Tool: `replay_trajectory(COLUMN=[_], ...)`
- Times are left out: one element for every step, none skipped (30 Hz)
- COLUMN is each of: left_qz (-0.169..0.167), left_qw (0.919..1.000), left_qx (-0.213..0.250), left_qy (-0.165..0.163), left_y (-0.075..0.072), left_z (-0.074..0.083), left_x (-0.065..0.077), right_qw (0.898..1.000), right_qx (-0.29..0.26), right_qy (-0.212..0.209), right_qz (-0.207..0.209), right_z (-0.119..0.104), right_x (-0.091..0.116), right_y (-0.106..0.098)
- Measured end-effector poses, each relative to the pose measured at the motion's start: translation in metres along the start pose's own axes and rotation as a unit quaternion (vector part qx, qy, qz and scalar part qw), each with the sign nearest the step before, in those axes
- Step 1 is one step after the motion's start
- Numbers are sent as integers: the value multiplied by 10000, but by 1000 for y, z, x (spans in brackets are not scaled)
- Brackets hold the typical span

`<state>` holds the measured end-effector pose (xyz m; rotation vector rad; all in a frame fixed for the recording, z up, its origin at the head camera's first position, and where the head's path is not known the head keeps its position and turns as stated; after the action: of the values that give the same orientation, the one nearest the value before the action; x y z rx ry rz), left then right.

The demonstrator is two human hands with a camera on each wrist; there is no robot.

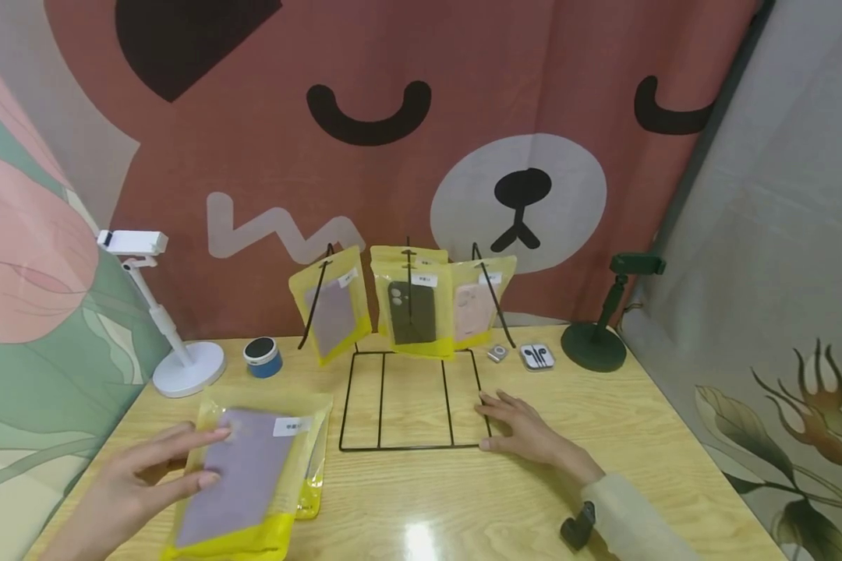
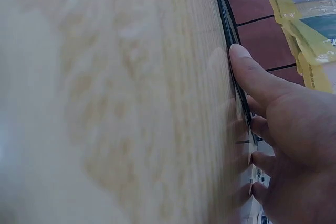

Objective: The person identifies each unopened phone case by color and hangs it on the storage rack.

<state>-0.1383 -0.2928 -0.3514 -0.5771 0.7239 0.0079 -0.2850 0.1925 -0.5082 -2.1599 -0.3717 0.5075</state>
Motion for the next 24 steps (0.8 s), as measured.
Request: replay_trajectory(left_qz=[29,59,84,116,113,112,99,100,103,110,115,116,123,133,162,192,235,301,361,435,527,578,634,686], left_qw=[9998,9991,9987,9974,9960,9940,9919,9909,9893,9874,9862,9841,9834,9795,9775,9747,9709,9684,9655,9631,9627,9591,9568,9551], left_qx=[133,248,357,585,784,1026,1225,1331,1458,1578,1635,1748,1770,1986,2074,2201,2363,2455,2557,2632,2603,2717,2769,2793], left_qy=[163,325,348,413,413,349,334,179,10,-94,-217,-297,-369,-321,-332,-326,-301,-314,-321,-343,-513,-547,-620,-717], left_y=[1,3,4,6,7,9,10,12,13,15,17,20,22,25,27,30,33,36,39,42,45,48,51,54], left_z=[2,5,7,8,9,10,11,11,12,12,12,13,13,13,14,14,13,13,13,12,11,9,8,6], left_x=[-1,-1,-2,-2,-3,-3,-4,-4,-4,-3,-3,-4,-5,-6,-8,-11,-14,-17,-20,-23,-25,-27,-28,-29], right_qw=[10000,10000,10000,10000,10000,10000,10000,10000,10000,10000,10000,10000,10000,10000,10000,10000,9999,9999,9999,9999,9999,9999,9998,9998], right_qx=[-13,-15,-31,-34,-34,-40,-38,-26,-31,-29,-29,-31,-35,-38,-40,-36,-28,-25,-20,-12,-2,-3,-4,-13], right_qy=[-5,-10,-15,-22,-32,-45,-56,-71,-80,-81,-78,-75,-72,-74,-76,-82,-96,-106,-115,-127,-145,-154,-169,-173], right_qz=[-3,-5,-2,7,14,26,35,46,42,38,28,17,3,-4,-4,6,17,30,42,54,61,61,61,59], right_z=[0,0,0,0,0,0,0,0,-1,0,0,0,0,0,0,1,1,1,2,2,2,2,2,1], right_x=[0,1,1,1,1,1,1,1,0,1,1,1,1,1,1,1,0,0,0,0,-1,-1,-1,-1], right_y=[0,0,0,0,0,0,0,0,0,1,1,1,1,1,1,1,1,1,1,1,1,1,1,1])
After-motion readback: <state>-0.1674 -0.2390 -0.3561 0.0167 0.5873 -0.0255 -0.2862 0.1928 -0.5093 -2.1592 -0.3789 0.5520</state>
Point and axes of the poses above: each hand's wrist, its own x-axis away from the middle knuckle, its own y-axis out of the palm, z = x × y, the point moved 3 cm from there along -x, towards the middle knuckle, and after that the axes turned 11 degrees about z, right-handed, at the moved point
